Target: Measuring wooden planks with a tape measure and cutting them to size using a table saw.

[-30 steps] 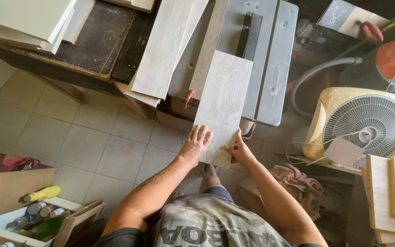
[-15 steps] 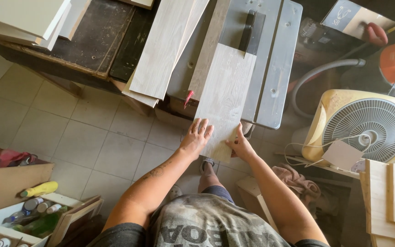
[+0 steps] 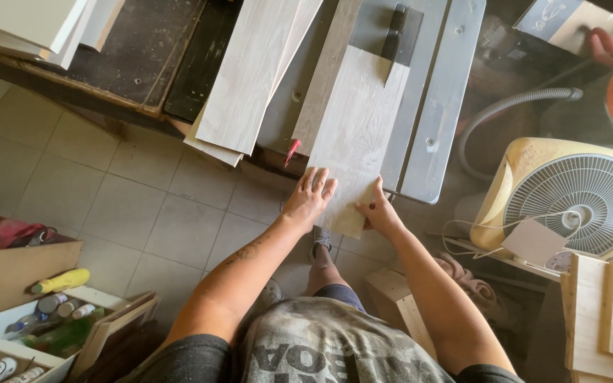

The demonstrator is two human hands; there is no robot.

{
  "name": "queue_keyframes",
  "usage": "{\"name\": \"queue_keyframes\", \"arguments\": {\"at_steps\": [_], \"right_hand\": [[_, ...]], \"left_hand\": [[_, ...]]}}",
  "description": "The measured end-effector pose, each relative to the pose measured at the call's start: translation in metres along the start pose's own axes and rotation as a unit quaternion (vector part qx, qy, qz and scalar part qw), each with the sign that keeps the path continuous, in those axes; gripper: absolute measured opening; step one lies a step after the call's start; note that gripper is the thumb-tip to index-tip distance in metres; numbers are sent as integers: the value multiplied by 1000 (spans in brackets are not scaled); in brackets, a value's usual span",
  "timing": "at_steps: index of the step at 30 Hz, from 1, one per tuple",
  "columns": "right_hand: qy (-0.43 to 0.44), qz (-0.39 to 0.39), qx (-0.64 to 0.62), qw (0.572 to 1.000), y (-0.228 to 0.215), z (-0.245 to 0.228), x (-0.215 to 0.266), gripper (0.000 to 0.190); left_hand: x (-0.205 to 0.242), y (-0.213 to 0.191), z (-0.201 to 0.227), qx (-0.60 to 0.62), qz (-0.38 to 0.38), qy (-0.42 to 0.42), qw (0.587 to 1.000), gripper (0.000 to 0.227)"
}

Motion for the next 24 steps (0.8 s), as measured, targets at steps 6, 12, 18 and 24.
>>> {"name": "queue_keyframes", "arguments": {"at_steps": [6, 12, 18, 24], "right_hand": [[-84, 76, 134, 984, -21, -19, -6, 105], [-250, 109, 429, 861, -3, -39, 37, 123], [-318, 126, 465, 816, -11, -33, 21, 126], [-286, 122, 462, 831, -27, -33, -5, 132]], "left_hand": [[-14, 0, -5, 8, 16, -7, 1000, 119], [-24, -5, -12, 14, 25, -8, 1000, 117], [-35, -7, -17, 14, 2, -9, 1000, 118], [-52, -12, -24, 8, -8, -6, 1000, 121]]}}
Point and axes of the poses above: each hand's wrist, its own x-axis away from the middle knuckle, its own y-axis out of the palm, z = x × y, the point moved 10 cm from there along -x, towards the middle knuckle, and after that the axes turned 2 degrees about -x, right-handed, at the moved point
